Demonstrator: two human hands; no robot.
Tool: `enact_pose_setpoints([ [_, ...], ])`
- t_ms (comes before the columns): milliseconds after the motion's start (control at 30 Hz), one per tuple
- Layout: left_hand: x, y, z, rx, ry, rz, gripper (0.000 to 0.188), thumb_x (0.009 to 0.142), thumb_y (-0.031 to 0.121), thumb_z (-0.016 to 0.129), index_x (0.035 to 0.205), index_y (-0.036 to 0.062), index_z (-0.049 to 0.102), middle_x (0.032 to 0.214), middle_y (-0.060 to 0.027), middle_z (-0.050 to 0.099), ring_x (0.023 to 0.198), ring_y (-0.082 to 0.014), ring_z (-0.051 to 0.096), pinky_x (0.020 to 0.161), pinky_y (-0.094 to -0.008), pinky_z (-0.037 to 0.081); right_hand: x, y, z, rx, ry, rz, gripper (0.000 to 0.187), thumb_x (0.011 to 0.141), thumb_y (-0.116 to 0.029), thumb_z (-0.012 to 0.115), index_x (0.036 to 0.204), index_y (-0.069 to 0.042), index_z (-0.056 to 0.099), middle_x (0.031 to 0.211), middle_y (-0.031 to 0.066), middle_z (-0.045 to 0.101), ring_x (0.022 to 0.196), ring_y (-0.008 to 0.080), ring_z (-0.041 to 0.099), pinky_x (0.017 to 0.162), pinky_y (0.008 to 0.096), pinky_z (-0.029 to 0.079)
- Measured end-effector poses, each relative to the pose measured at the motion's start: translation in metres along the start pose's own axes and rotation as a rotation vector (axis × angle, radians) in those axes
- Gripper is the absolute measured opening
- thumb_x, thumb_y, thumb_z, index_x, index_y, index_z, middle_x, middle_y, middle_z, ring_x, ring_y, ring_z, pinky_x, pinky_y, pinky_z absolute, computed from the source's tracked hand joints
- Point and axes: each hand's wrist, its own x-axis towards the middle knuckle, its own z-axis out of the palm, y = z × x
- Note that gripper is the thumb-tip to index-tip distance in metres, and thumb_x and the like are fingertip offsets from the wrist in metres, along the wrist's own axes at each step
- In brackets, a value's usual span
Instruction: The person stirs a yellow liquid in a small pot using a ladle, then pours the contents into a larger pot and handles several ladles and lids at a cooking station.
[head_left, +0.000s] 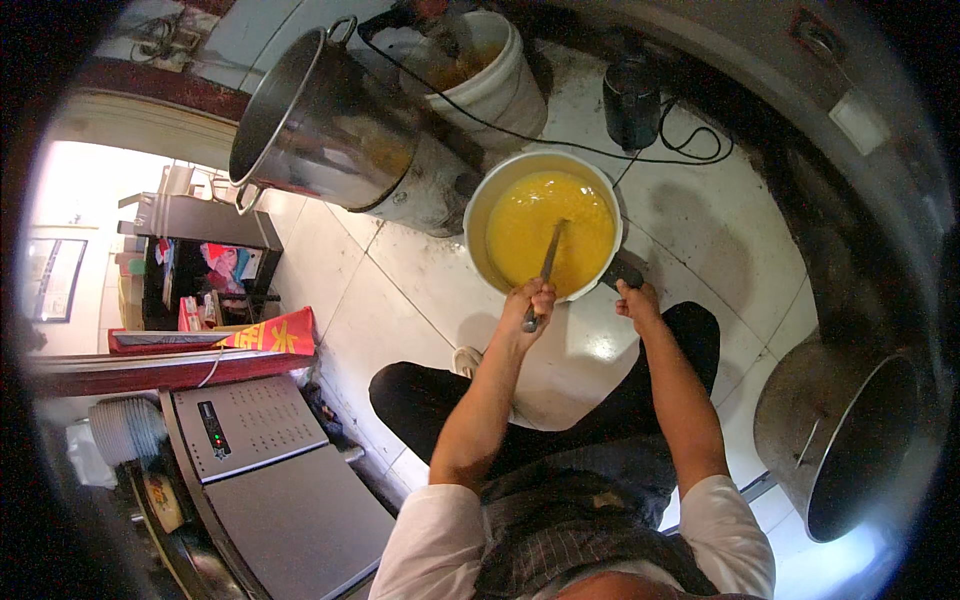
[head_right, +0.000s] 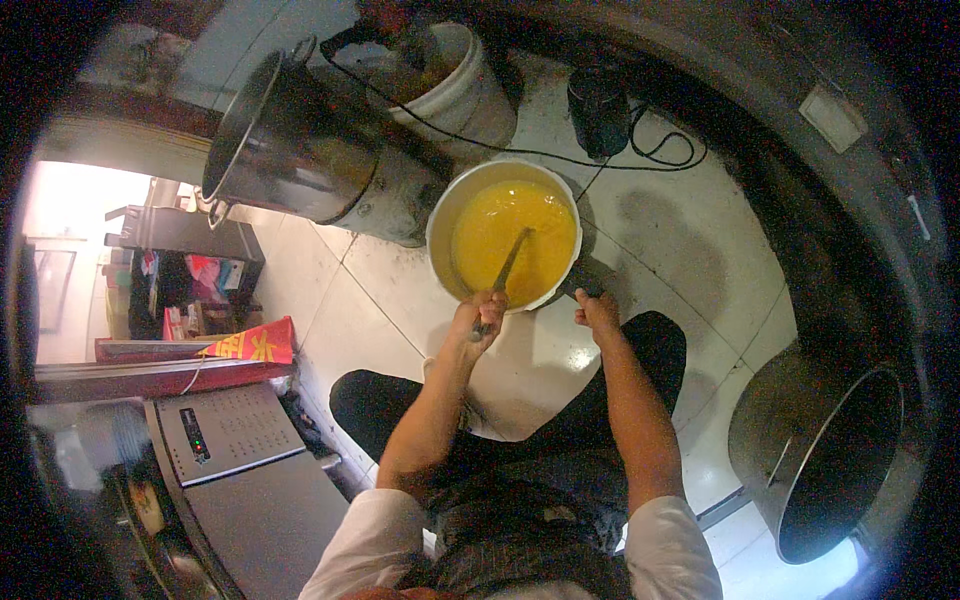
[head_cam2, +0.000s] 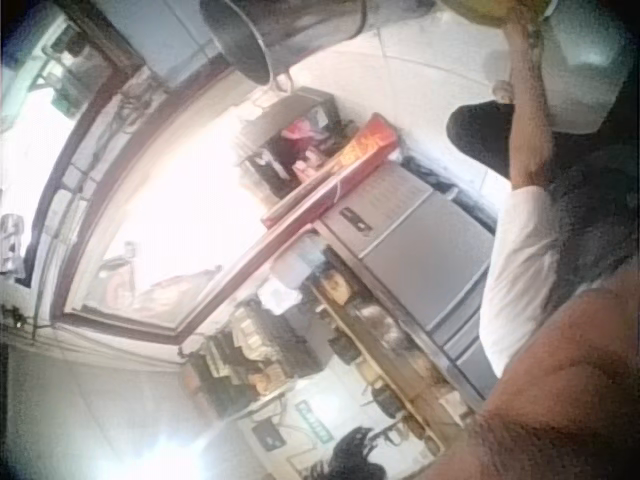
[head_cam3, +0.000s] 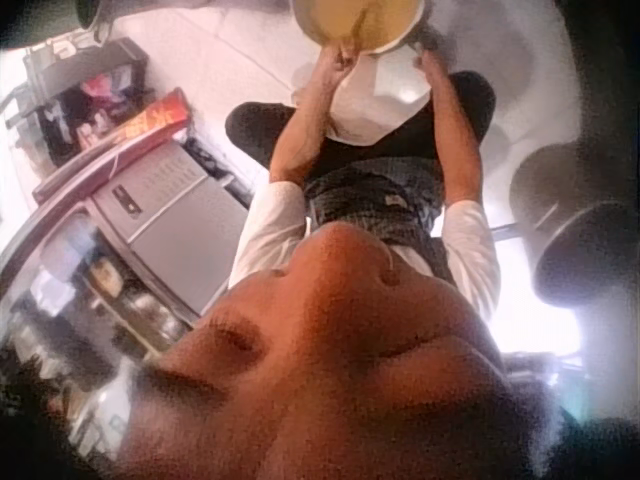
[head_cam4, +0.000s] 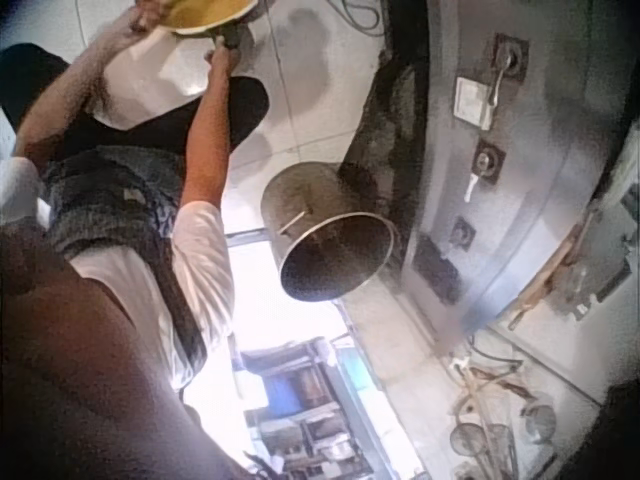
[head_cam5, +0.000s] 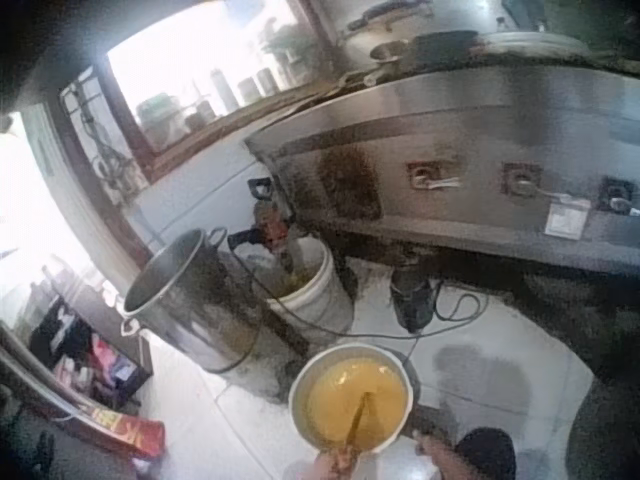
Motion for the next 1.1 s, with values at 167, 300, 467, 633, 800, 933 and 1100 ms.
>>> enact_pose_setpoints([
  [167,-0.009,-0.002,0.024,-0.437,-0.079,0.083,0.01,0.087,0.003,0.033,0.084,-0.0042,0.038,0.069,-0.0078,0.044,0.048,-0.0114,0.044,0.042,-0.0205,0.043,0.013,0.009,-0.002,-0.002,0.034,0.028,0.026,0.079,-0.023,0.064,0.09,-0.001,0.054,0.068,0.0072,0.055,0.052,0.0148,0.054,0.047,0.0265,0.05],
  [300,-0.045,0.015,0.045,-0.16,0.286,0.06,0.01,0.088,0.003,0.031,0.085,-0.0041,0.037,0.066,-0.0066,0.042,0.048,-0.0113,0.042,0.04,-0.0187,0.04,0.014,0.011,-0.002,0.005,-0.001,0.003,0.026,0.079,-0.023,0.064,0.092,-0.003,0.053,0.071,0.0066,0.056,0.052,0.0153,0.055,0.046,0.0278,0.051],
  [467,-0.041,0.007,0.048,0.447,0.265,0.076,0.004,0.085,0.001,0.034,0.085,0.0005,0.038,0.066,-0.0059,0.041,0.049,-0.0135,0.04,0.04,-0.025,0.037,0.02,0.017,-0.004,0.048,-0.063,0.002,0.028,0.078,-0.02,0.065,0.096,-0.003,0.052,0.078,0.0055,0.057,0.053,0.0166,0.056,0.045,0.0289,0.052],
  [633,-0.02,-0.016,0.029,1.031,0.297,0.117,0.014,0.083,-0.001,0.038,0.093,0.007,0.034,0.062,-0.0053,0.04,0.05,-0.0165,0.042,0.04,-0.03,0.038,0.007,0.008,0.0,0.037,-0.011,-0.023,0.022,0.08,-0.021,0.063,0.091,-0.004,0.054,0.072,0.0043,0.055,0.053,0.0145,0.054,0.046,0.028,0.051],
  [800,-0.007,-0.008,-0.016,1.503,0.251,0.035,0.044,0.083,0.003,0.042,0.122,0.005,0.024,0.064,-0.0106,0.047,0.049,-0.0205,0.048,0.041,-0.0345,0.044,0.013,0.018,0.003,0.021,0.003,0.04,0.022,0.081,-0.021,0.062,0.088,-0.002,0.053,0.069,0.0051,0.053,0.054,0.0141,0.054,0.046,0.0273,0.05],
  [933,-0.017,0.023,-0.037,2.121,0.105,0.065,0.054,0.083,0.005,0.041,0.131,-0.0015,0.018,0.069,-0.0253,0.056,0.052,-0.0294,0.059,0.045,-0.0397,0.048,0.005,0.023,0.017,0.039,-0.007,0.084,0.038,0.08,-0.022,0.063,0.1,0.004,0.043,0.073,0.0087,0.055,0.054,0.0159,0.055,0.046,0.0272,0.051],
  [1100,-0.039,0.07,-0.04,2.432,-0.126,0.094,0.062,0.08,0.006,0.047,0.135,0.0072,0.018,0.07,-0.0241,0.059,0.061,-0.0344,0.06,0.059,-0.0419,0.048,0.011,0.034,0.019,0.044,-0.019,0.054,0.066,0.08,-0.023,0.064,0.119,0.017,0.028,0.079,0.0137,0.057,0.055,0.0183,0.057,0.047,0.0281,0.052],
])
